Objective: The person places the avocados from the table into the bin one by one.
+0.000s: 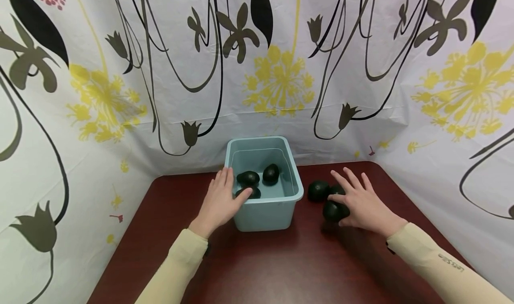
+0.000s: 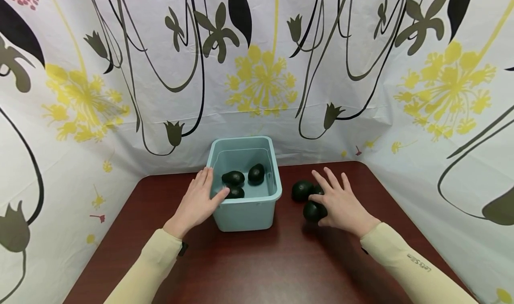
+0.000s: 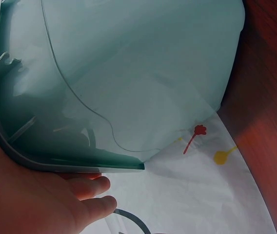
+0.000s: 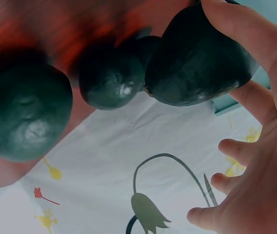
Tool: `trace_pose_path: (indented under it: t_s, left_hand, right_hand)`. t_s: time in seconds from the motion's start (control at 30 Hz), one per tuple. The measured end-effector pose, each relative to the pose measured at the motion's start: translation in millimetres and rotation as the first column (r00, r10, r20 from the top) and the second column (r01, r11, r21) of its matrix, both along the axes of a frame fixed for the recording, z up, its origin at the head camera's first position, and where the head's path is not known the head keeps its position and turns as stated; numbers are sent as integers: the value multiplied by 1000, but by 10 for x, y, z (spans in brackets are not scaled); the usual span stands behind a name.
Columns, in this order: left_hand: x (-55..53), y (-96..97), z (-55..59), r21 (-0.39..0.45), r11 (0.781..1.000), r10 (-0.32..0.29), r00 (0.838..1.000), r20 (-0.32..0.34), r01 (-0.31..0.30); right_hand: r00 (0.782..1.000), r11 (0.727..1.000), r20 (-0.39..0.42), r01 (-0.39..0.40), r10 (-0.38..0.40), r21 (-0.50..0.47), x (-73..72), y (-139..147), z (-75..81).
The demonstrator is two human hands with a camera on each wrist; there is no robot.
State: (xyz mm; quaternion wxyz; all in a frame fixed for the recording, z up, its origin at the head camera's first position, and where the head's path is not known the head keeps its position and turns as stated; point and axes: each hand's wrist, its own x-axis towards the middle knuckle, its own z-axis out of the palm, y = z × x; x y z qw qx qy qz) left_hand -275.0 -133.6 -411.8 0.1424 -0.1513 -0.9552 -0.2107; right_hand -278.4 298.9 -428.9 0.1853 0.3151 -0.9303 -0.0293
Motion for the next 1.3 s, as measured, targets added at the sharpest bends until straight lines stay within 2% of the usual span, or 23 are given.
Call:
trace_pose_path:
  t_s: [0.47, 0.87, 1.3]
  left_hand:
    - [-4, -6, -3, 2, 1000, -1, 1000, 3, 1]
    - [-9, -6, -8, -3, 1000, -1, 1000, -2, 1]
    - [-13, 0, -18, 1, 1000, 2, 1000, 7, -2]
  right_hand:
    - [1000, 1000, -19, 6, -6, 2, -64, -11, 181]
    - [997, 1000, -78, 2, -2, 6, -85, -81, 369]
    - [996, 1000, -86, 1, -1, -4, -90, -177, 544]
